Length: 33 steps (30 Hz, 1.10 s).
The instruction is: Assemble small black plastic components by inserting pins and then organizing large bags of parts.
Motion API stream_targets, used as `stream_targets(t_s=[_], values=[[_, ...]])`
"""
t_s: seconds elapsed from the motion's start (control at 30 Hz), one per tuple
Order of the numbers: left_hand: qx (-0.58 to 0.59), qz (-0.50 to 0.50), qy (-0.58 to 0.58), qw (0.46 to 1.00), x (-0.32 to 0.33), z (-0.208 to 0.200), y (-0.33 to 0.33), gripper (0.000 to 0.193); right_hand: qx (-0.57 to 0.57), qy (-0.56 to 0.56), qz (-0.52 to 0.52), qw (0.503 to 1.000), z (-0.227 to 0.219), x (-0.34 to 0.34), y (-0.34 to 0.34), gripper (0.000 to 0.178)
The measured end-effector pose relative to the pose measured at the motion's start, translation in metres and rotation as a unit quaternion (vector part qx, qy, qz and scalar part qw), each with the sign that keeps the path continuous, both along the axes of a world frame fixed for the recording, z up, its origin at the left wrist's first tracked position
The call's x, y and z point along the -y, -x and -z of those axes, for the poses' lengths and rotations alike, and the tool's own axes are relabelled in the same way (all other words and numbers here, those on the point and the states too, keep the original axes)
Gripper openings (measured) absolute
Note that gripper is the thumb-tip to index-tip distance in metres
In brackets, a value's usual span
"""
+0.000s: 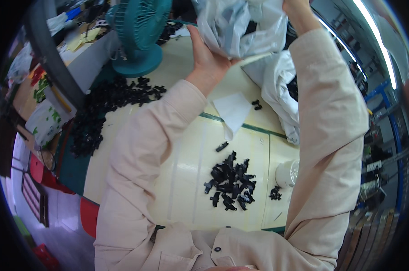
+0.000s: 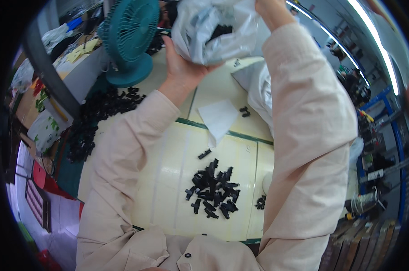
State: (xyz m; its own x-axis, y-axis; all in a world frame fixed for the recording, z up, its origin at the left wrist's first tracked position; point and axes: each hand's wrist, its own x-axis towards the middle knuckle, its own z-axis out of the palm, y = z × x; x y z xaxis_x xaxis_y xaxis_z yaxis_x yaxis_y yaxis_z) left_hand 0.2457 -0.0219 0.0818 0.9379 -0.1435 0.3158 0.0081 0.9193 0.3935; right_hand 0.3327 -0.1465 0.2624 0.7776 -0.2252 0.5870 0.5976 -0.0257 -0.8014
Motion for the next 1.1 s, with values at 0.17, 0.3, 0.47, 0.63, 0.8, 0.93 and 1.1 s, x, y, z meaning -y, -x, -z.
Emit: stream_targets(t_s=[0.17,0.3,0.47,0.63,0.8,0.93,1.1], values=[[0.128,0.009,-0.069,0.989,0.026,-0.052,0.026,0.089,-0.012,0.000,-0.034,0.999,-0.047,0.054,0.030,0.033],[0.307,0.297,0.074,0.901,0.036,-0.079,0.030,0.081,-0.008,0.051,0.087,0.995,-0.060,0.116,0.064,0.037],[0.172,0.056,-0.202,0.962,0.095,-0.069,0.043,0.084,0.013,0.114,0.221,0.969,-0.084,0.187,0.116,0.041],[0.329,-0.095,-0.567,0.749,0.131,-0.008,0.005,0.074,0.030,0.164,0.317,0.934,-0.106,0.234,0.145,0.046],[0.318,-0.337,-0.751,0.470,0.158,0.014,-0.025,0.090,0.035,0.201,0.385,0.900,-0.114,0.264,0.146,0.051],[0.202,-0.383,-0.748,0.503,0.181,0.004,-0.053,0.098,0.042,0.241,0.439,0.865,-0.126,0.282,0.145,0.054],[0.135,-0.274,-0.814,0.495,0.193,0.008,-0.083,0.096,0.036,0.266,0.464,0.844,-0.113,0.264,0.108,0.059]])
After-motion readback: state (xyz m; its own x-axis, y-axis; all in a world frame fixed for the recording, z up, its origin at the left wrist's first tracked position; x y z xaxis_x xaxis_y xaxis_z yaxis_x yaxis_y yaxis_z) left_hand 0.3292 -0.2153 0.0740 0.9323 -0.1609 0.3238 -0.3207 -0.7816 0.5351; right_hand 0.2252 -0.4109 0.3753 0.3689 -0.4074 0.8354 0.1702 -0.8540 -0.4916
